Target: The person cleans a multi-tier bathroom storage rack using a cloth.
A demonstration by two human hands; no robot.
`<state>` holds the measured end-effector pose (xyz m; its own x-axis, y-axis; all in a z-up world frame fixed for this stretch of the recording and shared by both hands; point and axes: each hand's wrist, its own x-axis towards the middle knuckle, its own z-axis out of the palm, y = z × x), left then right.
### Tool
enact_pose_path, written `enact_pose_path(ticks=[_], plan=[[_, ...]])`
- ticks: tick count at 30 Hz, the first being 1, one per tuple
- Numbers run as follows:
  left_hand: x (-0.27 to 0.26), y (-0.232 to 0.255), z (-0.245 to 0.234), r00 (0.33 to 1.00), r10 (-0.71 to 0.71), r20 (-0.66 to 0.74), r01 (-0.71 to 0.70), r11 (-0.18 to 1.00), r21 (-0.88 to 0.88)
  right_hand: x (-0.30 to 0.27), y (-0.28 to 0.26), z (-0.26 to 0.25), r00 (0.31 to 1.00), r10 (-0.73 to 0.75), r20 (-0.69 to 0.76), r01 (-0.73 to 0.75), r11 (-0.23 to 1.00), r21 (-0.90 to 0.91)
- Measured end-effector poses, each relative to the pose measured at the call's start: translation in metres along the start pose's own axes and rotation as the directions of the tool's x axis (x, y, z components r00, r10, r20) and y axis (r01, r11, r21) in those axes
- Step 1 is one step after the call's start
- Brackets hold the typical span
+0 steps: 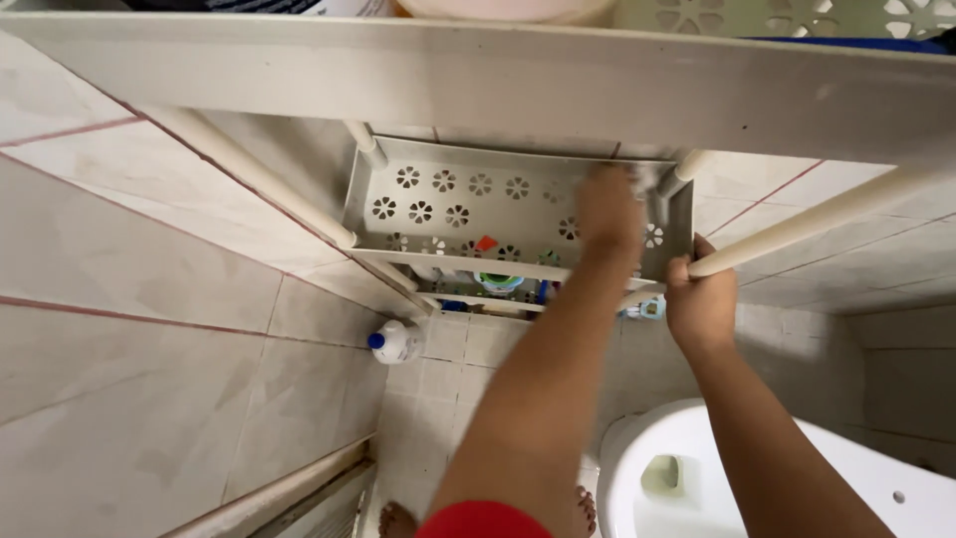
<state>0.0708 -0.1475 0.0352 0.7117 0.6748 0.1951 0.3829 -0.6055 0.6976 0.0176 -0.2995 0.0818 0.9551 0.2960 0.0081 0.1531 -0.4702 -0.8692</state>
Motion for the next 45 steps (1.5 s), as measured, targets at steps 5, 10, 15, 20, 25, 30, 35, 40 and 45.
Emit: enact_pose_path(ticks=[5, 10, 15, 20, 25, 30, 35, 40, 45], plan=[[-0.013, 0.042, -0.012, 0.99, -0.05, 0.13, 0.063, 0.993, -0.096, -0.002, -0.008, -0.001, 1.0, 0.025, 0.013, -0.025, 0.999, 0.048], [-0.012, 0.041, -0.01, 0.926, -0.019, 0.377, -0.02, 0.995, 0.1, 0.002, 0.002, -0.002, 0.996, -0.085, -0.004, 0.086, 0.996, 0.021], [-0.01, 0.035, -0.018, 0.976, 0.066, 0.208, -0.053, 0.996, -0.066, -0.002, -0.004, -0.002, 0.999, -0.04, -0.035, 0.038, 0.998, -0.053], [-0.018, 0.021, -0.022, 0.87, 0.109, 0.48, -0.134, 0.991, 0.017, 0.0, -0.002, -0.003, 0.997, -0.079, -0.008, 0.079, 0.997, -0.001], [-0.014, -0.019, -0.072, 0.729, 0.063, 0.681, -0.21, 0.968, 0.135, 0.0, 0.009, 0.001, 0.996, -0.082, -0.02, 0.082, 0.997, -0.003], [0.005, -0.091, -0.128, 0.875, 0.015, 0.484, -0.225, 0.897, 0.38, 0.001, 0.018, 0.002, 0.998, -0.069, -0.016, 0.069, 0.998, 0.008], [0.028, -0.143, -0.22, 0.919, -0.151, 0.364, -0.073, 0.842, 0.534, -0.001, 0.007, 0.001, 0.993, -0.12, -0.01, 0.12, 0.993, 0.024], [0.046, -0.211, -0.225, 0.919, -0.245, 0.309, 0.011, 0.799, 0.602, -0.003, -0.001, 0.001, 1.0, 0.019, 0.006, -0.019, 0.999, 0.043], [0.03, -0.149, -0.218, 0.77, -0.224, 0.597, -0.122, 0.867, 0.483, 0.0, 0.006, 0.002, 0.999, 0.052, 0.001, -0.052, 0.997, 0.06]])
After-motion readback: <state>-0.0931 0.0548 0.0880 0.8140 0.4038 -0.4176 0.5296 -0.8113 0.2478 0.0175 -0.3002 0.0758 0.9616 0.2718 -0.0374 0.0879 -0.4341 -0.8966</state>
